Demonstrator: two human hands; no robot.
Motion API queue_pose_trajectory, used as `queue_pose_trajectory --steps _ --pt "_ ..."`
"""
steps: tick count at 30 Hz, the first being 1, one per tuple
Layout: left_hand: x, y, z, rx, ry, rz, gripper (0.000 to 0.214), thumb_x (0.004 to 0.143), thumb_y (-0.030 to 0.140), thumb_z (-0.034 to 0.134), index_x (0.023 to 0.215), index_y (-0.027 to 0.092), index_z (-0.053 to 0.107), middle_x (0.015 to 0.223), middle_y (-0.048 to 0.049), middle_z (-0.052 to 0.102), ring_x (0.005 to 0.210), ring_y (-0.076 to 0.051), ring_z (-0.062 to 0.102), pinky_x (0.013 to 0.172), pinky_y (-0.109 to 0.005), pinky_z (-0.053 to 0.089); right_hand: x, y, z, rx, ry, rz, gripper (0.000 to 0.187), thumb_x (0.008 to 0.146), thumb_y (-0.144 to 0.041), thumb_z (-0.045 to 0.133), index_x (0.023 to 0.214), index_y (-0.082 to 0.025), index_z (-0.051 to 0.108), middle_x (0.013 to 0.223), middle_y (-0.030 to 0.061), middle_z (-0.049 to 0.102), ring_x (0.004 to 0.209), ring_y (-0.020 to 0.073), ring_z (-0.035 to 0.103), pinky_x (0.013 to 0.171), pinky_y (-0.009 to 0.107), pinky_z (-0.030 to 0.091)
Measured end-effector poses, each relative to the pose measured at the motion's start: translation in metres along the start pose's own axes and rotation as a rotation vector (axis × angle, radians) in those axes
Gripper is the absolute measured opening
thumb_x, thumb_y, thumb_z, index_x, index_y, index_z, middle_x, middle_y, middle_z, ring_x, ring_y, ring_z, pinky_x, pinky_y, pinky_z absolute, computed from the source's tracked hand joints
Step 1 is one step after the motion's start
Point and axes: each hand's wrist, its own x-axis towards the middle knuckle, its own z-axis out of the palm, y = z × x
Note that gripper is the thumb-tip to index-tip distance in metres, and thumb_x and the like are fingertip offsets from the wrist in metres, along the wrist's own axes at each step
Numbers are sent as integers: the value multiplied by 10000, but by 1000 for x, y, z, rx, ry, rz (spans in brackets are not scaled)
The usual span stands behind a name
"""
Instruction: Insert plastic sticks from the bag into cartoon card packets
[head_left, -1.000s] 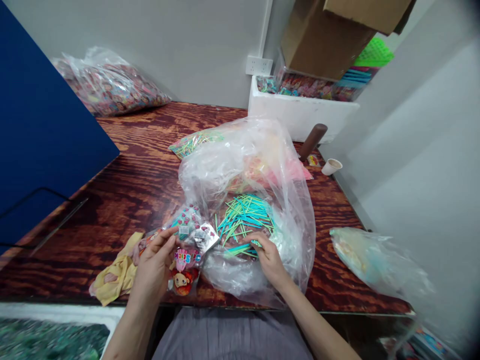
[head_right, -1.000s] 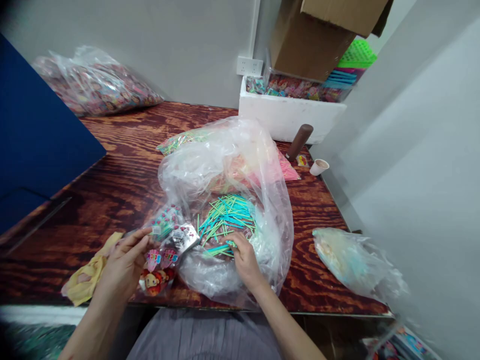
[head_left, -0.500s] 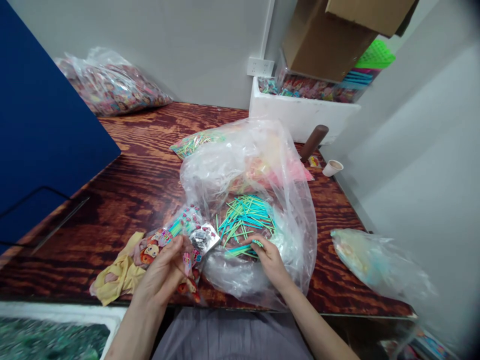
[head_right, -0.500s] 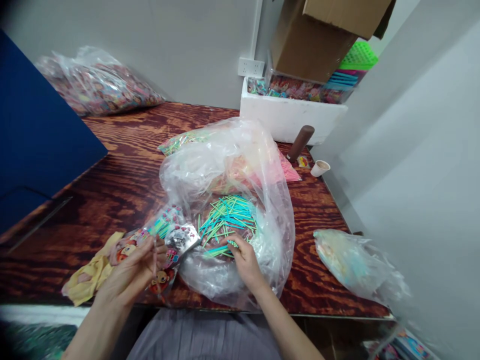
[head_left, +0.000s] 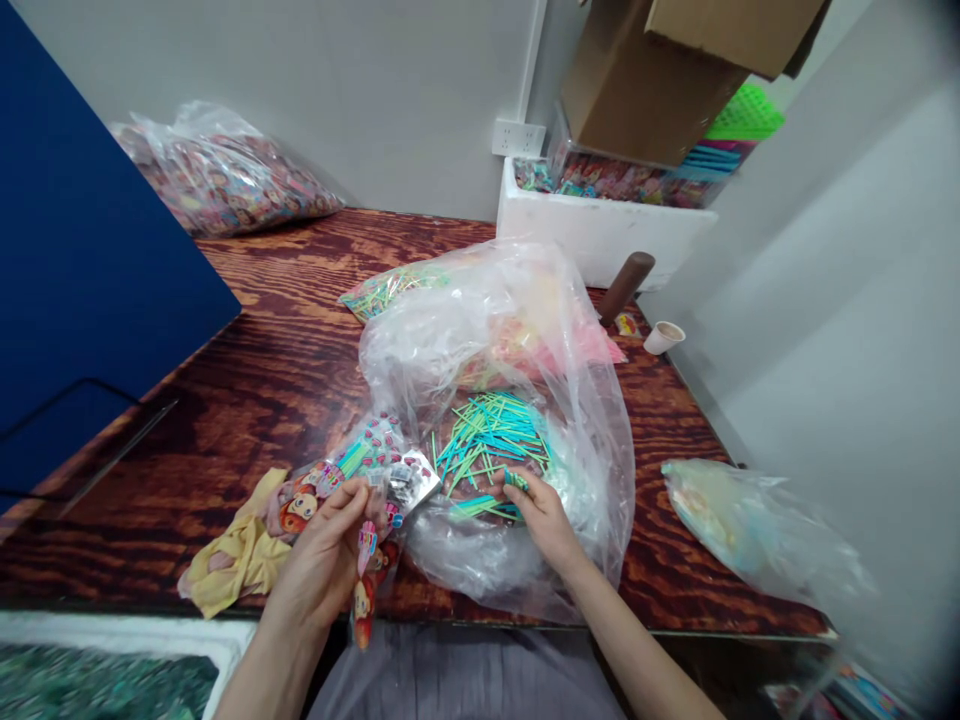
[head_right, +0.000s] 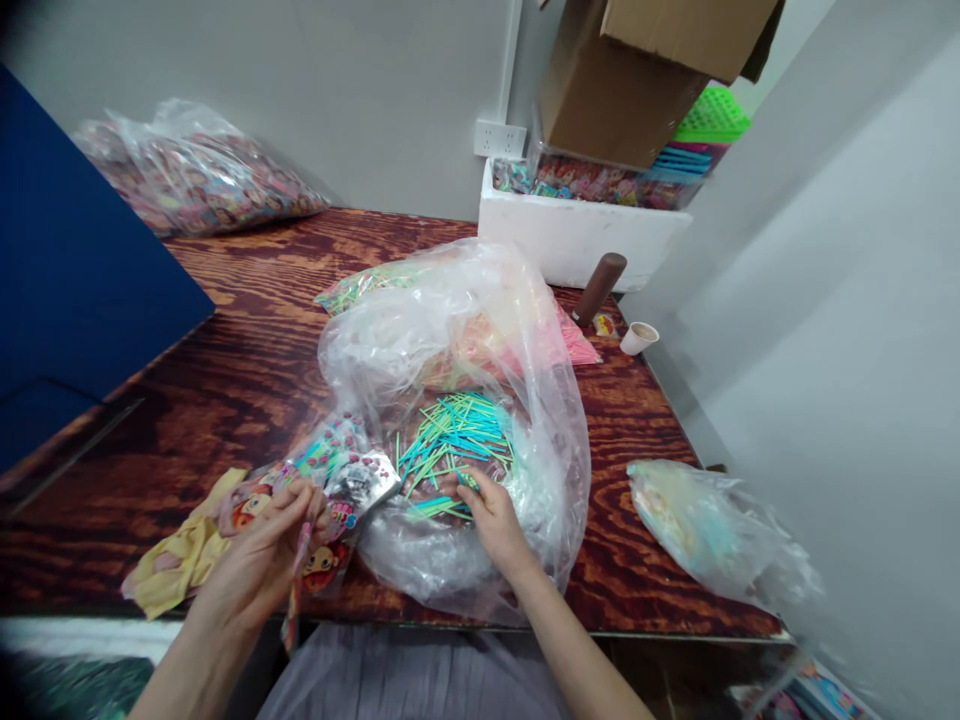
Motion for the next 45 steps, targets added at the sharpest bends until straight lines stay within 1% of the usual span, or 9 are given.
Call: queue_pose_trajectory --steps 4,9,14,18,22,26,32,40,45 --pt "1 -3 0 -57 25 -53 308 659 141 812 924 168 656 700 23 594 579 -101 588 517 -198 525 3 -3 -4 24 6 13 276 863 -453 646 1001 -219 693 858 37 746 849 221 699 832 358 525" --pt "1 -4 -2 -93 -27 -65 277 678 154 806 916 168 665 707 23 595 547 -110 583 428 -199 495 1 -3 -1 73 14 14 262 839 -448 676 961 -218 701 842 32 734 807 205 689 833 358 522" --pt "3 -5 -6 -174 59 -55 124 756 72 682 856 144 676 778 -23 672 683 -136 662 624 -240 585 1 -7 -2 59 -13 28 268 848 -449 660 960 -205 676 816 23 717 744 174 659 760 317 517" --pt "5 -7 0 -200 146 -77 138 793 63 609 877 144 683 835 -48 705 726 -165 683 642 -291 597 15 -12 -16 -75 -61 41 261 865 -450 616 843 -190 615 737 5 683 616 138 604 630 274 482" --pt "6 -11 6 -146 94 -42 97 738 131 731 752 149 637 662 17 611 544 -90 576 509 -198 516 35 -14 -30 -246 -52 64 251 868 -431 552 758 -206 530 680 -19 635 532 123 560 532 249 433" --pt "3 -15 9 -71 52 34 306 616 255 863 685 148 585 587 60 527 448 -33 427 418 -145 390 47 -14 -38 -502 -10 -43 173 879 -331 482 739 -230 479 660 -24 623 557 146 570 571 272 427" --pt "-4 -24 17 36 96 124 443 528 407 905 692 154 580 547 81 505 435 -19 370 410 -140 283 47 -13 -41 -710 34 -131 166 893 -310 444 739 -251 427 660 -12 606 607 186 582 598 298 398" --pt "-8 -32 17 164 61 208 497 637 597 783 832 160 650 562 69 511 392 -28 296 396 -185 238 40 -13 -31 -520 -5 -40 212 902 -408 476 777 -238 498 733 11 657 620 186 619 619 316 466" --pt "-8 -35 10 200 91 257 374 604 399 862 814 176 647 672 36 589 542 -77 488 546 -201 405 31 -18 -19 -270 -14 53 295 869 -507 559 809 -219 545 725 0 645 595 157 611 552 279 476"
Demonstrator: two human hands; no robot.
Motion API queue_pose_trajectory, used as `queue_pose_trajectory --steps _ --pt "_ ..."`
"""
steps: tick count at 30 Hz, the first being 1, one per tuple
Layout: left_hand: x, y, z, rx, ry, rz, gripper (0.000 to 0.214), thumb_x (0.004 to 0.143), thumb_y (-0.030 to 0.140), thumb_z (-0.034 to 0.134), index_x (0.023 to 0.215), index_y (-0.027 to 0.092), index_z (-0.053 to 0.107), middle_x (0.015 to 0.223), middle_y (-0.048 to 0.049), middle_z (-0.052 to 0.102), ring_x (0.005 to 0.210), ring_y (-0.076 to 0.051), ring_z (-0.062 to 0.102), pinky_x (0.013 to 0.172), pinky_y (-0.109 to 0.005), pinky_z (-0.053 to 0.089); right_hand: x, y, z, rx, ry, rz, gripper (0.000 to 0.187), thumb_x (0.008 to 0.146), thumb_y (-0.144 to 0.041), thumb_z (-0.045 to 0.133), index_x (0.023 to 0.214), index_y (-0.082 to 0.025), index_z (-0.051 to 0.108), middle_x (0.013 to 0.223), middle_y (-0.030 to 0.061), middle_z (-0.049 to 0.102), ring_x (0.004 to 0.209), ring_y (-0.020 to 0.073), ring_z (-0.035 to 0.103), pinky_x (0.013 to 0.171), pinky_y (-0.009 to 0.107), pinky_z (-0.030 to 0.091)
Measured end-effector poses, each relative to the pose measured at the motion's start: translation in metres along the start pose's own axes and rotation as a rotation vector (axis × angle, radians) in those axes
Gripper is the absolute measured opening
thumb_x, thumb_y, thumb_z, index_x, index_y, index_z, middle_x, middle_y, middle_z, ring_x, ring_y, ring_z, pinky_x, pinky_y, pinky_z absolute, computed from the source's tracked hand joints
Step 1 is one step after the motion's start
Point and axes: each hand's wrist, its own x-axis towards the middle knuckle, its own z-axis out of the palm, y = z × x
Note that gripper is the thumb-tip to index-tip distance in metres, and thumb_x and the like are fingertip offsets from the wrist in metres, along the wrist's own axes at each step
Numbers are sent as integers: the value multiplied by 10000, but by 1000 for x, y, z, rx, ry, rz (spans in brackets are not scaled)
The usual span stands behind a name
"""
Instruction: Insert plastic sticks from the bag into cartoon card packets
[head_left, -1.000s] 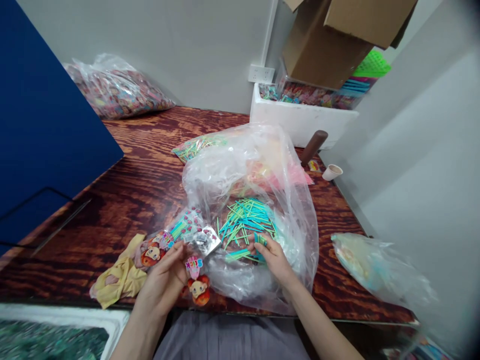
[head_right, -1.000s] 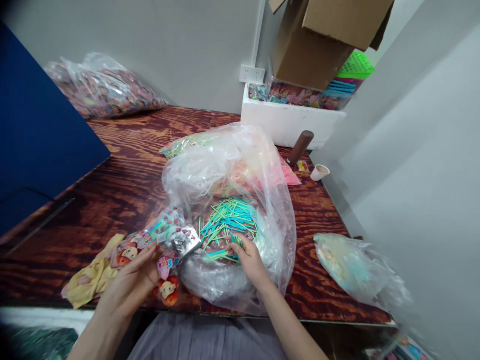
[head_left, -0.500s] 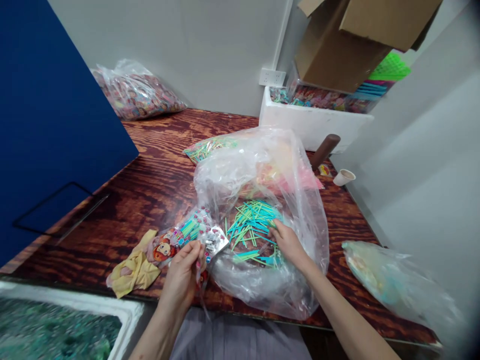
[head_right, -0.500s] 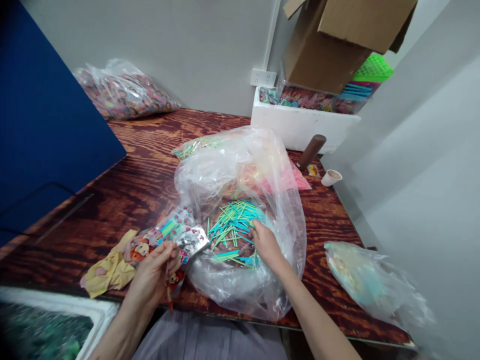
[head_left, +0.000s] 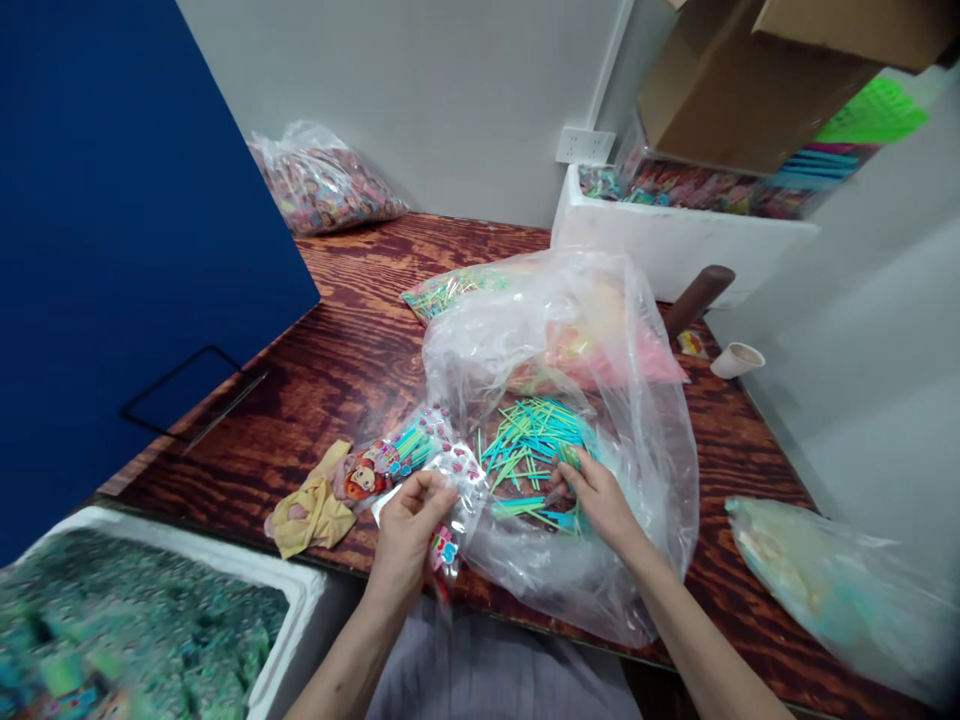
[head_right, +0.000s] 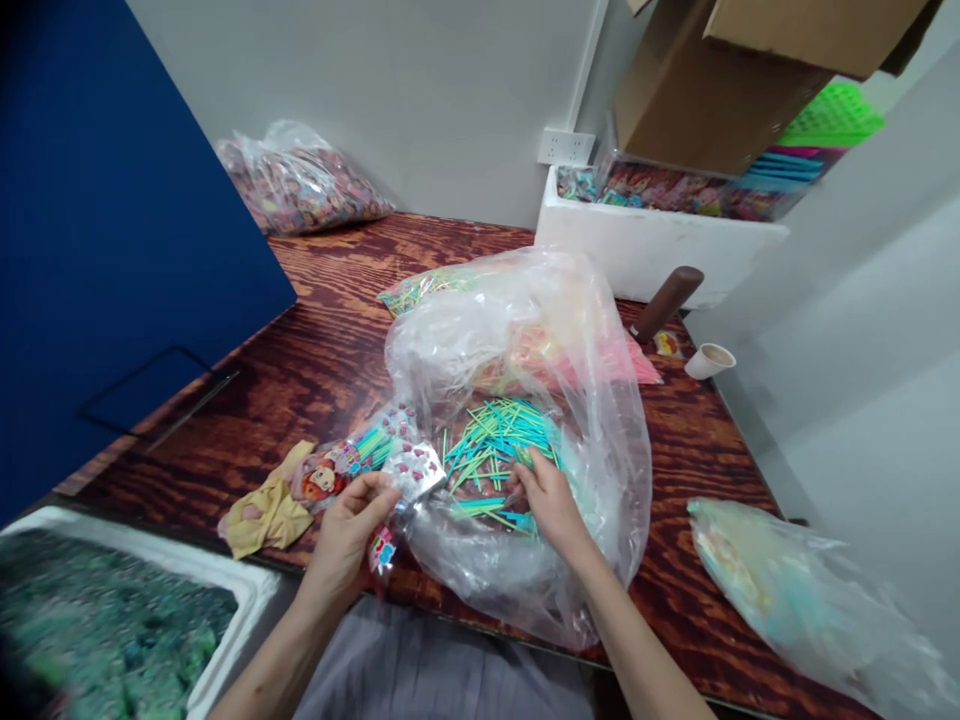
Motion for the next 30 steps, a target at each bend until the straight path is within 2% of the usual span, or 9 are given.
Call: queue_pose_trajectory --steps 5,9,13,17,22,25,30 --pt "0 -6 -7 136 -16 84 307 671 427 809 664 170 640 614 35 523 573 -94 431 547 -207 347 -11 -25 11 353 -50 142 393 758 -532 727 916 -194 602 764 15 684 620 162 636 574 293 517" --pt "-3 -3 -5 321 -62 187 279 777 441 710 664 186 691 636 11 550 634 -135 472 606 -234 364 -13 -42 24 672 -75 204 326 748 -439 779 892 -204 606 780 21 707 728 214 703 701 371 572" --pt "-7 1 3 423 -163 268 258 820 411 659 681 204 723 699 -20 607 713 -178 532 680 -261 401 -3 -57 38 874 -69 216 247 766 -370 779 859 -218 609 847 46 741 909 277 727 809 459 582" --pt "-9 -3 7 443 -216 236 264 840 414 634 710 201 722 740 -27 621 735 -177 528 690 -260 397 4 -79 56 985 -86 155 220 776 -353 778 853 -224 618 927 55 767 1033 288 707 914 487 555" --pt "-11 -8 5 414 -212 187 275 833 427 636 744 180 716 739 -13 604 733 -160 505 689 -250 390 -5 -96 78 1092 -149 155 207 774 -322 791 823 -210 623 977 65 778 1123 284 674 1003 499 505" --pt "-11 -10 2 410 -223 176 284 834 428 636 744 168 707 730 -5 588 735 -151 498 691 -243 387 -11 -98 82 1133 -154 178 205 756 -295 809 808 -205 633 976 63 780 1137 279 667 1028 493 486" --pt "-11 -16 -2 391 -226 135 275 827 430 654 756 168 700 709 12 554 699 -128 472 655 -228 368 -10 -104 82 1106 -108 125 222 723 -304 828 806 -213 644 948 56 781 1116 286 673 1026 500 475"
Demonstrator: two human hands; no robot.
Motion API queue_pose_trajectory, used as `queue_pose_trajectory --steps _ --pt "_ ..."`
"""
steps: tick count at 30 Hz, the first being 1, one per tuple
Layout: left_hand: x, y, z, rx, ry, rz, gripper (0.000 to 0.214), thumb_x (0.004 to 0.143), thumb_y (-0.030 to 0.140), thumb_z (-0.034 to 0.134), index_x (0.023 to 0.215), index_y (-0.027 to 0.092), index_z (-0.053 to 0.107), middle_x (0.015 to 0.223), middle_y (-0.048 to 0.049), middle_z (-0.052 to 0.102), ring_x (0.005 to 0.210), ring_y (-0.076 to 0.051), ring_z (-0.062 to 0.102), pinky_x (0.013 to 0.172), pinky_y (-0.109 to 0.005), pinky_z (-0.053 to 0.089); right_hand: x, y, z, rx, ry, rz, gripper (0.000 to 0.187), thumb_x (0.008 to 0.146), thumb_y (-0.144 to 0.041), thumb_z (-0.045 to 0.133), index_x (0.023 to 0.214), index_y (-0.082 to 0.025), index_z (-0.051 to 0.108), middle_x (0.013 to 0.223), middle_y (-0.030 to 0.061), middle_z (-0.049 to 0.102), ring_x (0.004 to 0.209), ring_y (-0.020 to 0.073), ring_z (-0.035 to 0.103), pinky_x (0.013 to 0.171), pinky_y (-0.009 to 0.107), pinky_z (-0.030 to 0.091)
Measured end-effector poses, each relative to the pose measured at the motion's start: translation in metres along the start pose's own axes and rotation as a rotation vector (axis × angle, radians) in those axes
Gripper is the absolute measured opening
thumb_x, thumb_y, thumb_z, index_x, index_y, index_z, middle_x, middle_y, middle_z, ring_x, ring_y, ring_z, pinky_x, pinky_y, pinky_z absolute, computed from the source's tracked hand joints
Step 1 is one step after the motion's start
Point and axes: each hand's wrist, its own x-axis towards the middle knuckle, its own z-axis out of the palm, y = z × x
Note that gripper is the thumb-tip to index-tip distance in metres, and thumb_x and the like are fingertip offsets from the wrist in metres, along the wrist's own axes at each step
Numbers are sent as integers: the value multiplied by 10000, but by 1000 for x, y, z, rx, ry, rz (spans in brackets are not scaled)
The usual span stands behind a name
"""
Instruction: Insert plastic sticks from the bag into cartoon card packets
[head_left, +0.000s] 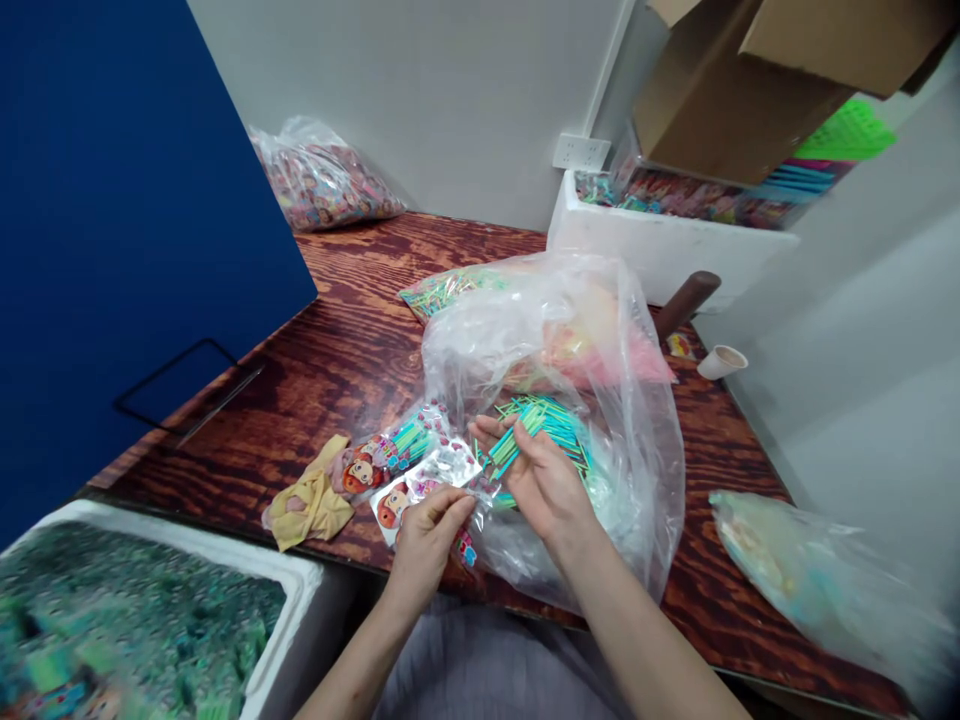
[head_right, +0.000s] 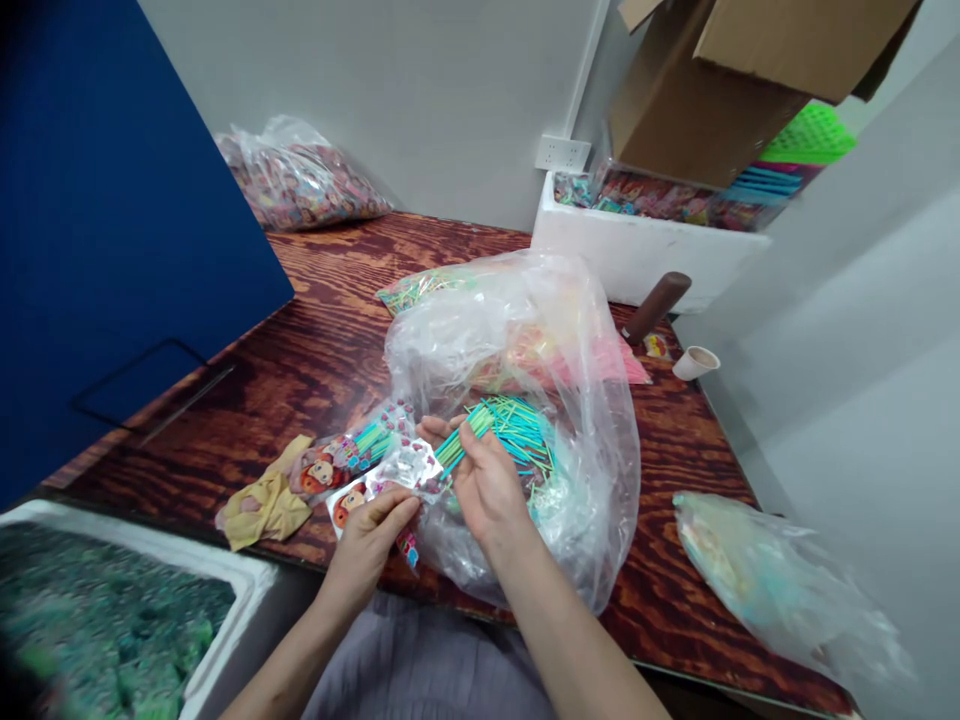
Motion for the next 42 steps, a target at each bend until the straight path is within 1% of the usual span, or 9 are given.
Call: queue_pose_trajectory --steps 6,11,17,21,25,29,35,38,42 --pt "0 1 2 -101 28 -20 264 823 429 669 786 171 709 730 9 593 707 -127 498 660 -221 392 -14 9 0 -214 50 1 248 749 -398 792 838 -206 662 919 55 779 1095 276 666 1071 478 397" --pt "1 2 4 -128 29 9 243 800 413 701 768 172 712 728 9 602 701 -124 512 658 -217 410 -29 9 -7 -541 -13 24 300 771 -460 744 903 -195 696 1094 76 740 1165 269 597 1089 428 353" --pt "3 -1 3 -249 75 -28 259 755 407 749 912 201 753 949 -25 717 909 -179 616 829 -261 470 -37 5 -6 -651 -30 -58 456 855 -458 663 1253 -286 522 1227 39 663 1149 211 588 1009 367 418" --pt "2 -1 2 -316 103 -64 269 723 414 777 887 202 756 902 -14 725 859 -164 625 783 -245 485 -41 6 -7 -881 -48 -201 208 940 -400 546 1065 -245 607 1038 27 678 1015 192 604 913 316 439" --pt "-1 3 0 -346 110 -64 267 692 410 800 841 193 755 817 -1 707 768 -142 610 710 -227 487 -45 10 -9 -1123 -126 -254 175 962 -341 516 943 -228 649 940 18 662 937 190 600 855 303 438" --pt "-3 6 -4 -324 62 -43 239 733 404 773 853 198 764 826 -7 716 775 -146 614 715 -230 490 -46 10 -6 -1104 -137 -328 157 970 -317 523 1053 -241 632 1080 31 661 1059 192 597 933 310 427" --pt "-4 6 -8 -311 36 -23 238 763 397 755 895 199 773 910 -30 738 857 -170 632 775 -248 495 -43 8 -2 -1148 -228 -329 185 979 -298 513 855 -222 629 991 29 656 1010 191 599 908 315 427" --pt "-4 5 -8 -327 24 -49 245 773 400 748 913 200 767 901 -29 736 841 -166 631 761 -247 494 -44 8 -3 -1160 -187 -338 154 979 -297 517 929 -232 647 1023 31 658 1028 195 595 920 322 423" --pt "-4 6 -8 -286 25 -24 254 774 410 741 897 189 759 894 -37 729 846 -178 632 771 -260 494 -44 9 -3 -1148 -269 -309 158 969 -299 534 963 -244 682 1044 37 670 1053 204 591 949 335 426"
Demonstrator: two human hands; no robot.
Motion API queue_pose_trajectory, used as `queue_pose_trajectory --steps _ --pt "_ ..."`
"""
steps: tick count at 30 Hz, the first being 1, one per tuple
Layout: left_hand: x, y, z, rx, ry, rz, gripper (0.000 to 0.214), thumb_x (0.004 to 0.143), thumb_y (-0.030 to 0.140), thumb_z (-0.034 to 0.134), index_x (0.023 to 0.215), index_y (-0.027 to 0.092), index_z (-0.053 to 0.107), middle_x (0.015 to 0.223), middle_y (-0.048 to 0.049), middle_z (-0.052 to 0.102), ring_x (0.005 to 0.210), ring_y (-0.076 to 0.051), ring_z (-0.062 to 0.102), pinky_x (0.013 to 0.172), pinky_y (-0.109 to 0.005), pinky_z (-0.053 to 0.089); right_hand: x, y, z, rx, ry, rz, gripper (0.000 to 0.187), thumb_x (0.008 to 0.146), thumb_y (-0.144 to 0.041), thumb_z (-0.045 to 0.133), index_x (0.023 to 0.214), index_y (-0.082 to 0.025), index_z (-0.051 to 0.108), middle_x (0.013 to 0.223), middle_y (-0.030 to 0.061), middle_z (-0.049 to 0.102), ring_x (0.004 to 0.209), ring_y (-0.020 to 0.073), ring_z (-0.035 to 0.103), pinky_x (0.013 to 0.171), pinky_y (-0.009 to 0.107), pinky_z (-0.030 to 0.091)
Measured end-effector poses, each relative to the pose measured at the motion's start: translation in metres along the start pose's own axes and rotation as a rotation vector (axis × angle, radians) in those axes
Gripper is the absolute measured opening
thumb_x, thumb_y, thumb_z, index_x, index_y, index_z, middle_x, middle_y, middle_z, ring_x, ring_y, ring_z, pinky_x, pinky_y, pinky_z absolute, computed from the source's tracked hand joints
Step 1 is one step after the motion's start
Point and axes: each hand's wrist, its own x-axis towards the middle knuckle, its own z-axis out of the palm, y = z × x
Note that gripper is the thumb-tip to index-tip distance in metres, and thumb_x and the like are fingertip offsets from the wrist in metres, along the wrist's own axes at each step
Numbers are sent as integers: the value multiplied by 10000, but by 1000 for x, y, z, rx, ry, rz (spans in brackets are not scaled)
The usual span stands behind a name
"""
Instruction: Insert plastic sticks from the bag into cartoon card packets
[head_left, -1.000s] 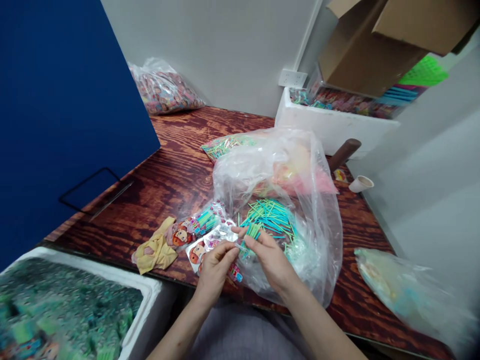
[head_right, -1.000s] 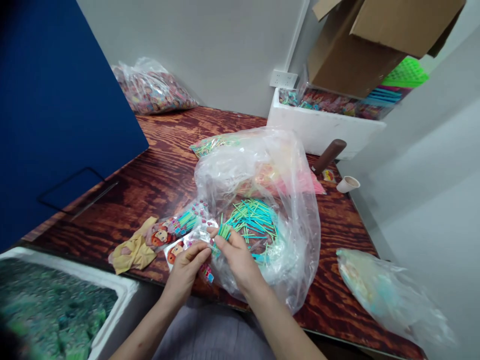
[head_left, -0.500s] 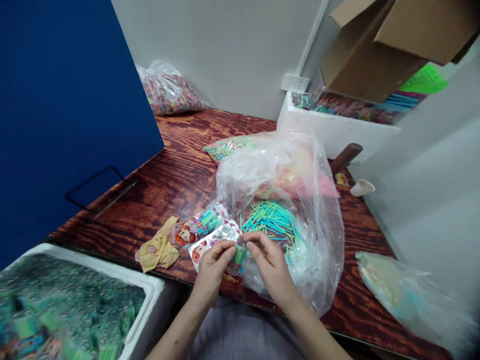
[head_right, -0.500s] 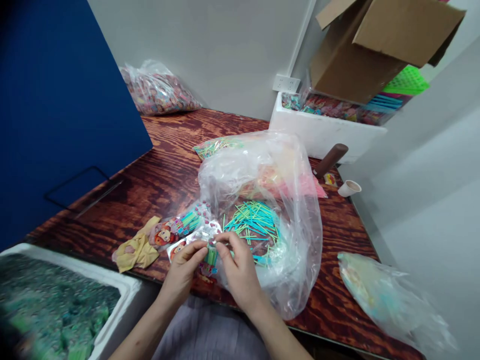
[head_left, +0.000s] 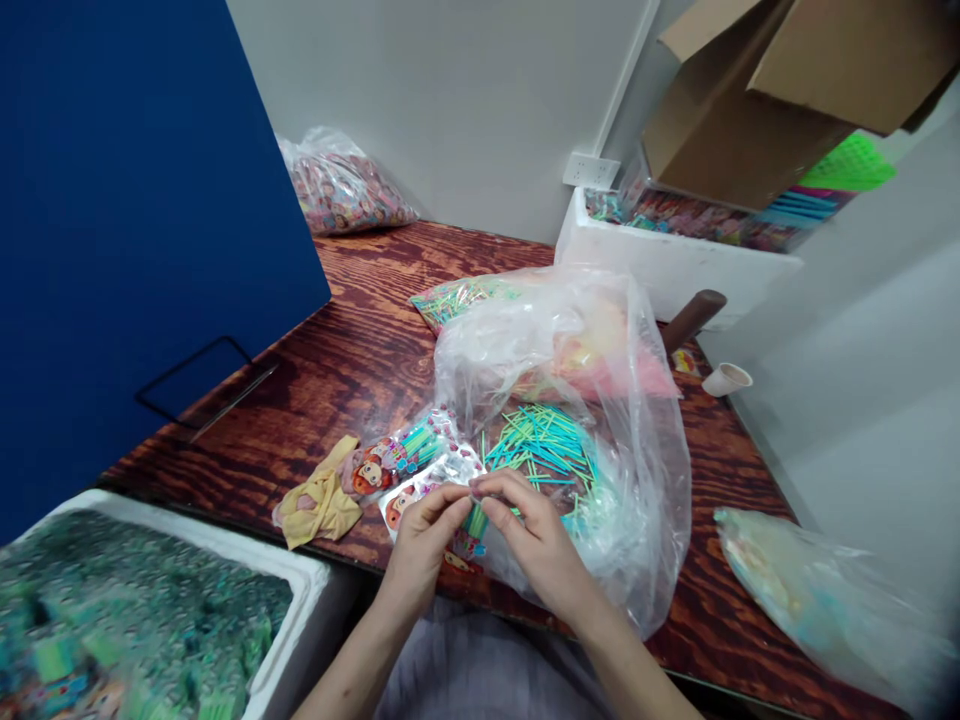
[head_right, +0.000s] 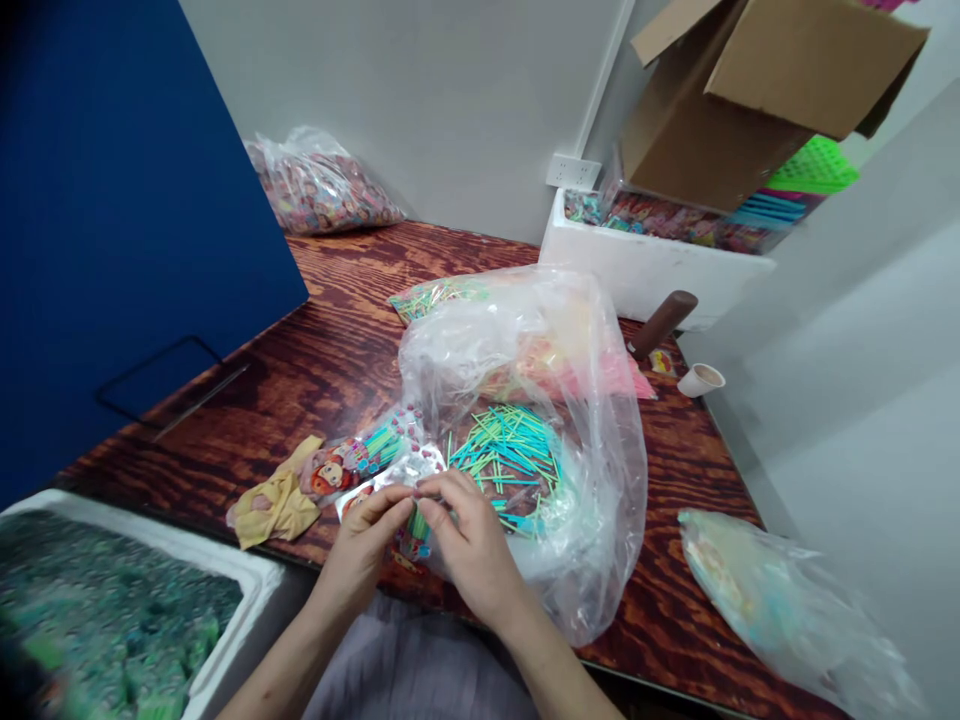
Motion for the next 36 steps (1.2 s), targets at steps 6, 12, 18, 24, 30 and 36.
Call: queue_pose_trajectory --steps 6,12,18,24,30,36 --pt "12 22 -23 132 79 75 263 755 437 743 821 183 742 801 -21 692 741 -153 598 677 -232 477 -4 -3 -9 227 69 132 224 946 -357 561 1126 -267 659 1128 47 687 1071 221 622 925 346 464" --pt "64 68 -76 381 117 208 259 711 429 758 792 187 711 739 -1 658 680 -150 563 614 -228 450 -4 54 -59 40 263 238 222 898 -388 563 916 -209 694 913 36 709 884 216 639 817 337 475" --pt "115 33 -84 889 100 379 307 845 462 563 867 182 686 865 -44 676 820 -208 611 755 -297 470 4 109 -97 -500 304 228 191 886 -200 476 883 -194 667 924 53 685 903 214 613 853 361 452" --pt "104 22 -82 1161 308 584 394 943 403 461 1229 172 604 1189 -126 626 1123 -274 571 994 -416 434 -14 99 -91 -808 -60 181 197 897 -75 490 827 -181 639 875 45 653 872 195 584 804 309 427" --pt "29 15 -20 1001 41 675 223 956 247 483 1116 224 636 1082 -79 672 1059 -229 615 963 -368 466 -42 95 -79 -1087 -102 93 208 926 -67 494 908 -185 663 924 67 677 929 236 550 799 336 383" --pt "-14 -29 24 1099 -547 514 254 980 186 413 1130 197 618 1004 -79 666 943 -213 617 825 -330 489 -57 90 -83 -1269 -103 130 226 909 -43 497 848 -198 650 780 51 677 816 243 535 742 367 340"
